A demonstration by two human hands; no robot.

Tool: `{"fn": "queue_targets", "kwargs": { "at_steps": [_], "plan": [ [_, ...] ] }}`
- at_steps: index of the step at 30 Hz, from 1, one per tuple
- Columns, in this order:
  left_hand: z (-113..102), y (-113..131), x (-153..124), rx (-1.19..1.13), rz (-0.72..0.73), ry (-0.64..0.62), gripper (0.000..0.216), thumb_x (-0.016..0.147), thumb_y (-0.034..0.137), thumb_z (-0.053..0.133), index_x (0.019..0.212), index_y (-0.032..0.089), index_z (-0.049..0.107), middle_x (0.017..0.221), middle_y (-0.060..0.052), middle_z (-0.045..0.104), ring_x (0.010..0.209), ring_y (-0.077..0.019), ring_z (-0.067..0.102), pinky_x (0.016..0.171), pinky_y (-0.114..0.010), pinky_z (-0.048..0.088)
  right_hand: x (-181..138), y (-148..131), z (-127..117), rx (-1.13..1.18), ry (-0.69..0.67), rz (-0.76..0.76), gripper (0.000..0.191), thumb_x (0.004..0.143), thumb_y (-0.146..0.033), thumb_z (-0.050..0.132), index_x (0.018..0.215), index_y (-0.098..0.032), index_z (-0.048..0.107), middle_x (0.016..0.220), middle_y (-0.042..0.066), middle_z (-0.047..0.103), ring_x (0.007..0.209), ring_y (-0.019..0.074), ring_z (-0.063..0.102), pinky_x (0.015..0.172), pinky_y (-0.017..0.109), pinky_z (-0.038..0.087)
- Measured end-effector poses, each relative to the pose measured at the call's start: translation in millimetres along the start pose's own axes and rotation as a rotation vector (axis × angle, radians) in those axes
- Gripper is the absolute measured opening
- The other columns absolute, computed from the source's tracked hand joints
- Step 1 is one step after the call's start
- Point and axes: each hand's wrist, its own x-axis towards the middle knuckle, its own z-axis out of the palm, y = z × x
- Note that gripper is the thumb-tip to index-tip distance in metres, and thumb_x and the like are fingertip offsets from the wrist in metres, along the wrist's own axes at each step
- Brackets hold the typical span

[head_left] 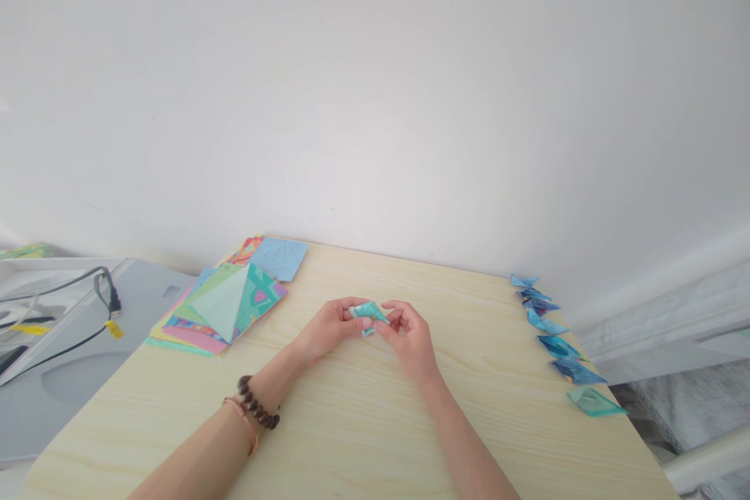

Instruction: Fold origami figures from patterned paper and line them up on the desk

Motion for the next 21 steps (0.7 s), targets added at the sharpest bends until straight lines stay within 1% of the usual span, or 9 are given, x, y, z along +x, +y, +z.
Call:
{"fn": "queue_targets", "kwargs": {
  "at_steps": [5, 7, 9, 12, 14, 15, 18, 21],
  "plan": [
    [0.9, 0.0, 0.7, 0.082, 0.008, 0.059, 0.037, 0.07, 0.038, 0.07, 0.094, 0.011, 0.067, 0.081, -0.005, 0.07, 0.074, -0.0156, 0.061, 0.069, -0.024, 0.046, -0.1, 1.7, -0.8, 0.025, -0.012, 0.03, 0.031, 0.069, -0.033, 0.069, 0.095, -0.019, 0.059, 0.067, -0.003, 0.054, 0.063, 0.0115, 0.05, 0.063, 0.024, 0.043],
    [1.1, 0.5, 0.4, 0.075, 0.011, 0.068, 0.039, 0.07, 0.038, 0.069, 0.098, 0.011, 0.066, 0.08, -0.005, 0.07, 0.073, -0.0156, 0.061, 0.069, -0.024, 0.046, 0.4, 2.7, -0.7, 0.046, -0.014, 0.036, 0.032, 0.068, -0.033, 0.07, 0.094, -0.019, 0.059, 0.067, -0.003, 0.055, 0.063, 0.0116, 0.051, 0.063, 0.025, 0.043],
    [1.2, 1.2, -0.4, 0.074, 0.008, 0.076, 0.044, 0.069, 0.037, 0.07, 0.105, 0.012, 0.063, 0.08, -0.004, 0.07, 0.073, -0.0158, 0.062, 0.07, -0.025, 0.047, 0.9, 3.2, -0.5, 0.065, 0.006, 0.041, 0.031, 0.067, -0.033, 0.071, 0.091, -0.018, 0.059, 0.065, -0.003, 0.055, 0.062, 0.0114, 0.052, 0.062, 0.024, 0.043],
    [1.5, 1.5, -1.4, 0.082, 0.005, 0.027, 0.053, 0.063, 0.032, 0.075, 0.11, 0.014, 0.06, 0.086, -0.006, 0.071, 0.081, -0.0192, 0.064, 0.075, -0.028, 0.048, 1.3, 3.5, 0.2, 0.09, 0.073, 0.063, 0.028, 0.067, -0.034, 0.07, 0.087, -0.017, 0.06, 0.061, -0.003, 0.055, 0.06, 0.0115, 0.053, 0.06, 0.024, 0.043],
    [1.9, 0.5, -1.5, 0.094, 0.005, -0.007, 0.051, 0.061, 0.029, 0.077, 0.107, 0.012, 0.062, 0.091, -0.008, 0.07, 0.086, -0.0214, 0.063, 0.077, -0.03, 0.049, 1.2, 3.5, 0.8, 0.096, 0.106, 0.082, 0.028, 0.068, -0.035, 0.07, 0.086, -0.016, 0.06, 0.061, -0.002, 0.055, 0.06, 0.0116, 0.053, 0.059, 0.024, 0.043],
    [2.0, -0.2, -1.3, 0.103, 0.001, -0.007, 0.048, 0.061, 0.03, 0.076, 0.104, 0.012, 0.063, 0.09, -0.008, 0.07, 0.085, -0.0215, 0.063, 0.076, -0.031, 0.049, 1.0, 3.6, 1.0, 0.095, 0.111, 0.088, 0.028, 0.068, -0.036, 0.07, 0.086, -0.016, 0.061, 0.061, -0.002, 0.056, 0.06, 0.0117, 0.054, 0.059, 0.024, 0.043],
    [2.5, -2.2, -0.8, 0.115, -0.017, 0.016, 0.038, 0.064, 0.031, 0.074, 0.096, 0.011, 0.067, 0.084, -0.007, 0.07, 0.078, -0.02, 0.063, 0.075, -0.032, 0.05, 0.9, 2.5, 0.6, 0.108, 0.08, 0.1, 0.029, 0.066, -0.035, 0.071, 0.086, -0.016, 0.061, 0.064, 0.0, 0.059, 0.062, 0.0126, 0.056, 0.062, 0.025, 0.045],
    [2.5, -2.0, -0.9, 0.109, -0.035, 0.029, 0.036, 0.064, 0.031, 0.074, 0.093, 0.011, 0.068, 0.08, -0.006, 0.071, 0.077, -0.0196, 0.064, 0.076, -0.032, 0.051, 1.6, -1.3, -1.5, 0.157, 0.018, 0.103, 0.028, 0.068, -0.036, 0.069, 0.086, -0.015, 0.062, 0.072, 0.003, 0.064, 0.067, 0.0146, 0.059, 0.066, 0.027, 0.047]
  ]
}}
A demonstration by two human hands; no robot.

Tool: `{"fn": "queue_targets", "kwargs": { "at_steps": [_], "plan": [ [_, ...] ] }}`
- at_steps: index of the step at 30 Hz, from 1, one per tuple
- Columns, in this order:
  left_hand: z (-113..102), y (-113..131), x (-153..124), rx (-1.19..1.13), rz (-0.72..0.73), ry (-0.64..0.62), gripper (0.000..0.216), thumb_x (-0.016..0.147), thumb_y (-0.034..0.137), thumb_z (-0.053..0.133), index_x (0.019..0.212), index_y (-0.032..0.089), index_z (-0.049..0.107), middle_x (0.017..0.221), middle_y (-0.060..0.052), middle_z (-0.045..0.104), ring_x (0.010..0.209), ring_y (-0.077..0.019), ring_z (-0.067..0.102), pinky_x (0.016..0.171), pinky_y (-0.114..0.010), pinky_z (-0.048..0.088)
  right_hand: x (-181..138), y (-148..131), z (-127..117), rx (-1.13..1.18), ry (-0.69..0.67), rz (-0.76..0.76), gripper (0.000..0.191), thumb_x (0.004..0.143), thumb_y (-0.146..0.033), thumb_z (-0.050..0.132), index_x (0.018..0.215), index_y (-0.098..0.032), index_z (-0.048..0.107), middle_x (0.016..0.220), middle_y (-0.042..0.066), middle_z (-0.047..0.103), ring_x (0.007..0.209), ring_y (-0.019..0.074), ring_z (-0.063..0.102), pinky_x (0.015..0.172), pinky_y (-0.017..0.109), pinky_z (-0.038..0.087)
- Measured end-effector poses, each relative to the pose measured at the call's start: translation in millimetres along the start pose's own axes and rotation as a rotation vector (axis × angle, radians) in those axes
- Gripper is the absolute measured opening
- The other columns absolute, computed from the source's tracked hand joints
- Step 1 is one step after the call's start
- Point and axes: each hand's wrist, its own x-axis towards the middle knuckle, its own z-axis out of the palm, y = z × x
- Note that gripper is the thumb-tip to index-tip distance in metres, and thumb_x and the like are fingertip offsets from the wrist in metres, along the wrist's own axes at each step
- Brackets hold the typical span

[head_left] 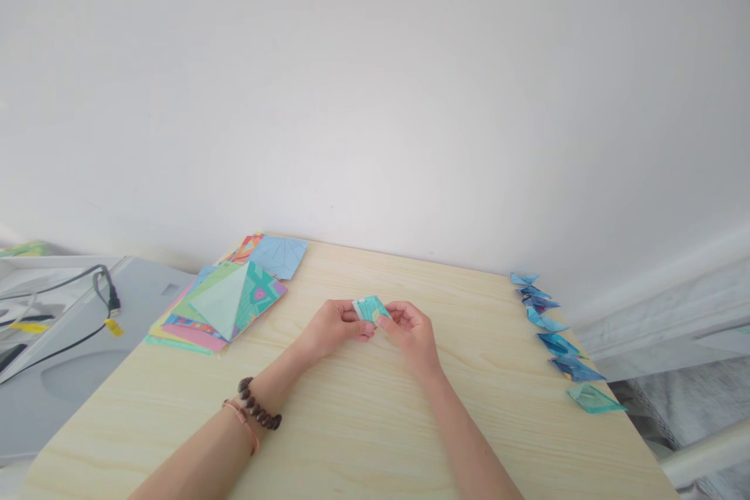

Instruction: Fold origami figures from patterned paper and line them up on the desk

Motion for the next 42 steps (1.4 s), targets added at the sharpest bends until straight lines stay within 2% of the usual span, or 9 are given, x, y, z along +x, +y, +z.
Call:
{"fn": "queue_targets", "kwargs": {
  "at_steps": [3, 11, 18, 24, 29, 35, 42],
  "plan": [
    [-0.3, 1.4, -0.5, 0.002, -0.007, 0.001, 0.036, 0.062, 0.031, 0.075, 0.093, 0.012, 0.068, 0.078, -0.005, 0.071, 0.076, -0.0191, 0.064, 0.075, -0.032, 0.051, 0.5, -4.9, -2.0, 0.031, -0.023, 0.006, 0.025, 0.073, -0.037, 0.064, 0.084, -0.015, 0.064, 0.075, 0.004, 0.066, 0.067, 0.0145, 0.059, 0.065, 0.027, 0.047],
    [0.4, 2.3, -0.7, 0.014, -0.002, -0.007, 0.035, 0.061, 0.031, 0.076, 0.089, 0.011, 0.067, 0.073, -0.003, 0.069, 0.071, -0.0174, 0.063, 0.071, -0.03, 0.051, 0.4, -3.5, -4.0, -0.039, 0.066, -0.005, 0.024, 0.073, -0.038, 0.064, 0.08, -0.015, 0.067, 0.067, 0.002, 0.064, 0.059, 0.012, 0.054, 0.059, 0.025, 0.045],
    [1.4, -0.7, -0.1, 0.073, 0.038, -0.005, 0.031, 0.064, 0.032, 0.073, 0.087, 0.012, 0.067, 0.075, -0.004, 0.069, 0.07, -0.017, 0.062, 0.068, -0.028, 0.05, -2.5, -4.5, -0.3, -0.078, -0.048, -0.034, 0.027, 0.077, -0.039, 0.06, 0.089, -0.016, 0.067, 0.082, 0.006, 0.069, 0.075, 0.0172, 0.062, 0.069, 0.028, 0.048],
    [0.8, -2.9, 0.4, 0.136, 0.057, -0.043, 0.029, 0.065, 0.03, 0.071, 0.087, 0.012, 0.067, 0.074, -0.004, 0.068, 0.069, -0.0171, 0.062, 0.064, -0.026, 0.048, -4.2, -5.2, -1.0, -0.232, -0.03, -0.075, 0.026, 0.079, -0.04, 0.057, 0.075, -0.017, 0.067, 0.068, 0.001, 0.065, 0.063, 0.0137, 0.055, 0.062, 0.025, 0.043],
    [0.5, 0.4, -1.2, 0.168, 0.07, -0.038, 0.024, 0.064, 0.029, 0.071, 0.082, 0.013, 0.067, 0.069, -0.002, 0.067, 0.064, -0.0154, 0.061, 0.063, -0.025, 0.046, -3.8, -3.2, -2.1, -0.257, -0.022, -0.104, 0.026, 0.077, -0.04, 0.059, 0.067, -0.017, 0.065, 0.061, -0.001, 0.059, 0.058, 0.0112, 0.05, 0.057, 0.023, 0.039],
    [0.8, 0.4, -1.9, 0.2, 0.091, -0.038, 0.018, 0.067, 0.027, 0.069, 0.078, 0.013, 0.065, 0.066, -0.001, 0.066, 0.062, -0.0148, 0.06, 0.06, -0.024, 0.045, -2.8, -0.6, -1.0, -0.213, -0.018, -0.142, 0.023, 0.079, -0.038, 0.058, 0.076, -0.016, 0.064, 0.069, 0.002, 0.062, 0.063, 0.0128, 0.053, 0.061, 0.025, 0.043],
    [-1.6, 1.3, -2.3, 0.154, 0.043, -0.116, 0.024, 0.062, 0.028, 0.072, 0.08, 0.013, 0.064, 0.071, -0.001, 0.067, 0.066, -0.0153, 0.06, 0.063, -0.024, 0.045, -2.2, -1.1, -2.8, -0.236, 0.002, -0.161, 0.024, 0.077, -0.04, 0.06, 0.067, -0.017, 0.063, 0.063, 0.0, 0.059, 0.059, 0.0123, 0.051, 0.058, 0.024, 0.041]
  ]
}}
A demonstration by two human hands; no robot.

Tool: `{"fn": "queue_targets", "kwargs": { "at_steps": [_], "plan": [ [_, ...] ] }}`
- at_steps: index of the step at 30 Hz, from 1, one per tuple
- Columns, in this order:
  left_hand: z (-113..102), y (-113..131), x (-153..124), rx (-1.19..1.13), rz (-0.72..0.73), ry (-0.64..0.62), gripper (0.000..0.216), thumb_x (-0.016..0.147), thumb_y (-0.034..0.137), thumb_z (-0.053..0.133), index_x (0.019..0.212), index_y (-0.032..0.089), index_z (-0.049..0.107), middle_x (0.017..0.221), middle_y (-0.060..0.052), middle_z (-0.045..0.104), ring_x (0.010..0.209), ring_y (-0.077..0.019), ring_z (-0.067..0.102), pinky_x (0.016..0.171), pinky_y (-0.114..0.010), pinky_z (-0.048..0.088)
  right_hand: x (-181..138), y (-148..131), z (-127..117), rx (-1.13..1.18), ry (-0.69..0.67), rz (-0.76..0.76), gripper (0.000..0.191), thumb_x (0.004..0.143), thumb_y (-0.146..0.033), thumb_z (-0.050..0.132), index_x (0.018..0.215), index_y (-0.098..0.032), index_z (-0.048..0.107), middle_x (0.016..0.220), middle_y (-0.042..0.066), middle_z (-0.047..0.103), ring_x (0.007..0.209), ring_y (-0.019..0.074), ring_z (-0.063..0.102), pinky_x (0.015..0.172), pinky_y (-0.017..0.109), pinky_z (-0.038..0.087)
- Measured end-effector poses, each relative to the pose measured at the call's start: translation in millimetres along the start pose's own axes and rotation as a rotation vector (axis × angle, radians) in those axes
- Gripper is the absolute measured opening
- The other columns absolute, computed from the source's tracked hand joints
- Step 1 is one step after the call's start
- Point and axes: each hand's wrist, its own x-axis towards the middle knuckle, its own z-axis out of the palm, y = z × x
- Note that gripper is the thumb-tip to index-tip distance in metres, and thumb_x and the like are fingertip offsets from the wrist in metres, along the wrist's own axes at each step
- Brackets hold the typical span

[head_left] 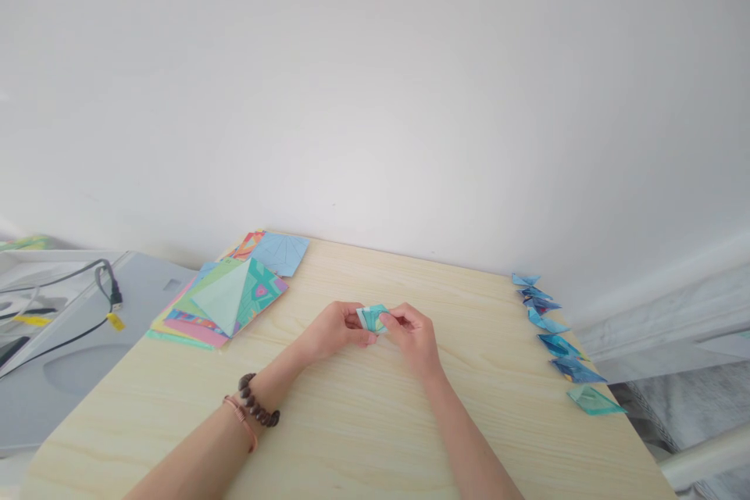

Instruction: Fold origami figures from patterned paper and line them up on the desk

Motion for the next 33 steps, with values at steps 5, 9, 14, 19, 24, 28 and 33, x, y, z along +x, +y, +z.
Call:
{"fn": "queue_targets", "kwargs": {
  "at_steps": [5, 9, 14, 19, 24, 28, 33],
  "plan": [
    [-0.2, 0.6, -0.7, 0.003, -0.028, -0.031, 0.029, 0.062, 0.032, 0.072, 0.083, 0.012, 0.068, 0.073, -0.002, 0.069, 0.071, -0.0187, 0.062, 0.066, -0.025, 0.046, 0.8, -0.8, -0.3, 0.006, 0.003, 0.017, 0.023, 0.076, -0.038, 0.061, 0.065, -0.018, 0.062, 0.061, -0.001, 0.058, 0.058, 0.0118, 0.049, 0.057, 0.023, 0.039],
    [0.6, 2.1, -0.9, 0.016, -0.023, 0.01, 0.026, 0.065, 0.034, 0.07, 0.079, 0.012, 0.069, 0.073, -0.004, 0.069, 0.068, -0.0179, 0.062, 0.066, -0.027, 0.048, 0.5, -3.2, -0.5, 0.055, -0.06, 0.031, 0.022, 0.078, -0.038, 0.059, 0.072, -0.017, 0.063, 0.067, 0.001, 0.061, 0.062, 0.0127, 0.052, 0.059, 0.024, 0.041],
    [-0.9, 5.7, -1.9, -0.057, 0.007, 0.055, 0.026, 0.067, 0.035, 0.069, 0.079, 0.012, 0.068, 0.074, -0.005, 0.069, 0.072, -0.0183, 0.062, 0.069, -0.027, 0.049, -0.8, -4.5, -1.0, 0.043, -0.117, 0.024, 0.023, 0.079, -0.04, 0.058, 0.077, -0.017, 0.062, 0.065, 0.0, 0.058, 0.058, 0.0112, 0.049, 0.056, 0.022, 0.039],
    [-2.7, 6.3, -3.4, 0.026, 0.022, 0.017, 0.029, 0.069, 0.036, 0.069, 0.085, 0.012, 0.066, 0.071, -0.002, 0.066, 0.066, -0.015, 0.06, 0.062, -0.023, 0.046, 0.0, -0.2, -1.7, -0.027, -0.075, 0.0, 0.026, 0.08, -0.038, 0.057, 0.064, -0.017, 0.056, 0.06, -0.002, 0.05, 0.055, 0.0096, 0.043, 0.053, 0.022, 0.035],
    [-6.0, 6.1, -1.6, 0.029, 0.106, 0.083, 0.037, 0.073, 0.039, 0.065, 0.1, 0.013, 0.066, 0.088, -0.006, 0.069, 0.079, -0.018, 0.061, 0.07, -0.027, 0.05, 1.6, 3.1, -4.1, -0.031, -0.088, -0.008, 0.024, 0.08, -0.036, 0.057, 0.065, -0.017, 0.056, 0.06, -0.002, 0.049, 0.055, 0.0093, 0.042, 0.054, 0.022, 0.034],
    [-11.7, 2.4, 1.4, 0.023, 0.106, 0.137, 0.037, 0.078, 0.041, 0.059, 0.1, 0.013, 0.069, 0.094, -0.008, 0.07, 0.086, -0.0214, 0.063, 0.074, -0.03, 0.052, 1.1, 5.2, -4.9, -0.028, -0.115, 0.0, 0.023, 0.08, -0.035, 0.057, 0.065, -0.017, 0.055, 0.06, -0.003, 0.048, 0.055, 0.0091, 0.041, 0.053, 0.022, 0.033],
    [-13.9, -1.7, 2.5, 0.114, 0.126, 0.218, 0.034, 0.078, 0.04, 0.059, 0.095, 0.014, 0.072, 0.089, -0.006, 0.072, 0.082, -0.0211, 0.064, 0.075, -0.029, 0.05, 0.3, 4.7, -4.5, -0.029, -0.137, -0.012, 0.023, 0.08, -0.034, 0.057, 0.065, -0.017, 0.055, 0.061, -0.002, 0.048, 0.056, 0.0093, 0.041, 0.053, 0.022, 0.032]
  ]
}}
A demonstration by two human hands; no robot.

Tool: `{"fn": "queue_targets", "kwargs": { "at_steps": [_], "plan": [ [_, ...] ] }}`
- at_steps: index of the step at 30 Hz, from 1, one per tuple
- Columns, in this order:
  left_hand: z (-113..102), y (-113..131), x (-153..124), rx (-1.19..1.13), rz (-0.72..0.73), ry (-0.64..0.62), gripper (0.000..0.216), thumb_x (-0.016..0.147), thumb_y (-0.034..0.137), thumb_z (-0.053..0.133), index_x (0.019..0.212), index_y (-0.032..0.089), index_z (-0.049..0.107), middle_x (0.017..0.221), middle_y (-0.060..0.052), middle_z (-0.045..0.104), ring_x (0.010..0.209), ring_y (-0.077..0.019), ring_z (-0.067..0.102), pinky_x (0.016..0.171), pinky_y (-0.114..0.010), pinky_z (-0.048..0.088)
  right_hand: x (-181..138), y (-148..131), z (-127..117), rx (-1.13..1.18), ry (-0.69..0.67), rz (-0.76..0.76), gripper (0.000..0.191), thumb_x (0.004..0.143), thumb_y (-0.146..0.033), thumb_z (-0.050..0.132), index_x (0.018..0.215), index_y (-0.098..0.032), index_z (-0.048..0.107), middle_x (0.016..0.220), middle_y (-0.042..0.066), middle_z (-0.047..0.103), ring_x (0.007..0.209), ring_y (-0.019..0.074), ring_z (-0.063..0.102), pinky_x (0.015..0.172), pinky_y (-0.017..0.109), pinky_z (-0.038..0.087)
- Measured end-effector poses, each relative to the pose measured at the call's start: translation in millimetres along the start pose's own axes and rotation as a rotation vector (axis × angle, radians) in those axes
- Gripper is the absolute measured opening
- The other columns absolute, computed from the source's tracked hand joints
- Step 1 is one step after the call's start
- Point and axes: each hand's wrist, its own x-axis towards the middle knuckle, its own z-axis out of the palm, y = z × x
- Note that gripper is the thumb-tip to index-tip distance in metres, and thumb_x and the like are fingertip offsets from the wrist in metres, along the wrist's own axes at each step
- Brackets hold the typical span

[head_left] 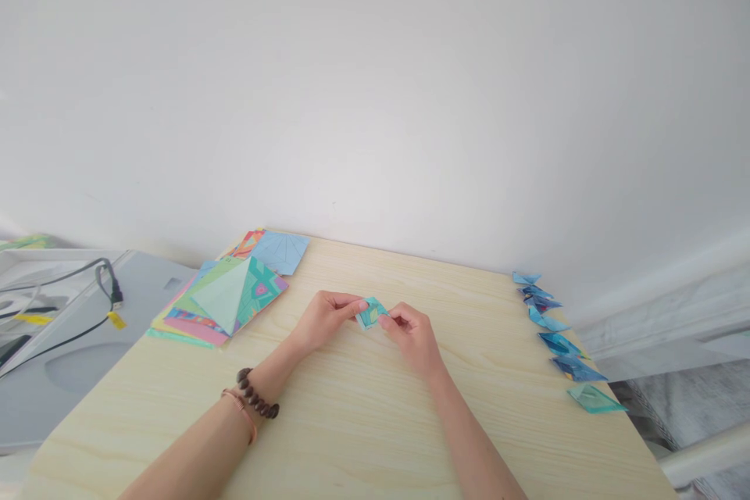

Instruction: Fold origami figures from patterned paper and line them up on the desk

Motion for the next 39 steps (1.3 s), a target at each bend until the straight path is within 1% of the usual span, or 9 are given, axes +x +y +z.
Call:
{"fn": "queue_targets", "kwargs": {
  "at_steps": [4, 7, 9, 14, 20, 24, 29, 35, 39],
  "plan": [
    [1.1, 1.9, -1.2, 0.025, 0.029, 0.015, 0.032, 0.079, 0.039, 0.059, 0.095, 0.015, 0.072, 0.091, -0.006, 0.072, 0.086, -0.022, 0.064, 0.077, -0.028, 0.049, 0.0, -1.9, 0.7, 0.02, -0.018, -0.008, 0.021, 0.081, -0.033, 0.056, 0.068, -0.017, 0.056, 0.062, -0.002, 0.049, 0.057, 0.0095, 0.042, 0.053, 0.022, 0.034],
    [2.2, 3.8, -1.7, 0.026, 0.055, 0.002, 0.031, 0.079, 0.038, 0.059, 0.095, 0.014, 0.072, 0.091, -0.006, 0.072, 0.086, -0.0215, 0.064, 0.078, -0.028, 0.049, 0.0, -2.7, 2.1, 0.033, -0.027, -0.044, 0.016, 0.082, -0.033, 0.055, 0.082, -0.017, 0.06, 0.071, 0.0, 0.054, 0.061, 0.0108, 0.046, 0.056, 0.022, 0.037],
    [3.9, 4.6, -2.0, 0.017, 0.065, -0.01, 0.03, 0.079, 0.037, 0.06, 0.094, 0.014, 0.071, 0.091, -0.007, 0.072, 0.085, -0.021, 0.064, 0.078, -0.029, 0.049, -0.2, -2.8, 3.2, 0.038, -0.016, -0.056, 0.017, 0.082, -0.033, 0.054, 0.086, -0.017, 0.06, 0.075, 0.001, 0.056, 0.064, 0.0116, 0.049, 0.058, 0.023, 0.038],
    [9.3, 5.5, -3.0, -0.06, 0.072, -0.04, 0.029, 0.074, 0.034, 0.067, 0.095, 0.014, 0.069, 0.096, -0.007, 0.07, 0.088, -0.0206, 0.063, 0.079, -0.029, 0.051, -1.3, -4.8, 4.1, 0.001, 0.054, -0.08, 0.017, 0.083, -0.032, 0.054, 0.075, -0.018, 0.059, 0.07, 0.001, 0.056, 0.063, 0.0121, 0.05, 0.057, 0.023, 0.039],
    [7.9, 4.5, -2.7, -0.022, 0.081, -0.017, 0.025, 0.076, 0.033, 0.064, 0.091, 0.014, 0.071, 0.091, -0.007, 0.07, 0.086, -0.0199, 0.062, 0.077, -0.028, 0.05, -2.1, -8.2, 3.2, -0.06, 0.048, -0.149, 0.015, 0.082, -0.029, 0.056, 0.072, -0.018, 0.06, 0.07, 0.001, 0.055, 0.061, 0.0114, 0.048, 0.057, 0.024, 0.038],
    [7.8, 4.0, -3.2, -0.008, 0.11, -0.001, 0.022, 0.076, 0.031, 0.064, 0.089, 0.015, 0.071, 0.089, -0.006, 0.07, 0.084, -0.0193, 0.062, 0.075, -0.027, 0.05, -2.1, -7.6, 4.5, -0.061, 0.06, -0.145, 0.015, 0.081, -0.028, 0.057, 0.071, -0.018, 0.059, 0.069, 0.0, 0.055, 0.06, 0.0113, 0.048, 0.056, 0.024, 0.038],
    [11.0, 7.1, -4.8, -0.017, 0.125, -0.001, 0.022, 0.076, 0.032, 0.064, 0.087, 0.014, 0.072, 0.087, -0.007, 0.07, 0.082, -0.0191, 0.062, 0.074, -0.027, 0.049, -2.4, -8.3, 6.5, -0.019, 0.075, -0.123, 0.011, 0.081, -0.029, 0.058, 0.08, -0.019, 0.06, 0.074, 0.001, 0.057, 0.062, 0.0114, 0.049, 0.057, 0.024, 0.04],
    [11.5, 8.8, -4.8, -0.007, 0.097, -0.021, 0.025, 0.076, 0.036, 0.064, 0.085, 0.013, 0.072, 0.087, -0.007, 0.07, 0.081, -0.0191, 0.062, 0.072, -0.026, 0.049, -1.8, -9.2, 6.1, 0.006, 0.103, -0.112, 0.015, 0.081, -0.03, 0.058, 0.072, -0.018, 0.06, 0.069, 0.0, 0.057, 0.062, 0.0115, 0.049, 0.058, 0.024, 0.04],
    [9.7, 12.6, -5.9, 0.043, 0.115, -0.064, 0.03, 0.081, 0.038, 0.057, 0.085, 0.012, 0.072, 0.086, -0.008, 0.07, 0.081, -0.0188, 0.062, 0.072, -0.026, 0.048, -1.9, -11.7, 4.4, 0.021, 0.102, -0.103, 0.017, 0.081, -0.031, 0.058, 0.069, -0.018, 0.06, 0.067, 0.0, 0.057, 0.062, 0.0116, 0.049, 0.058, 0.024, 0.04]
  ]
}}
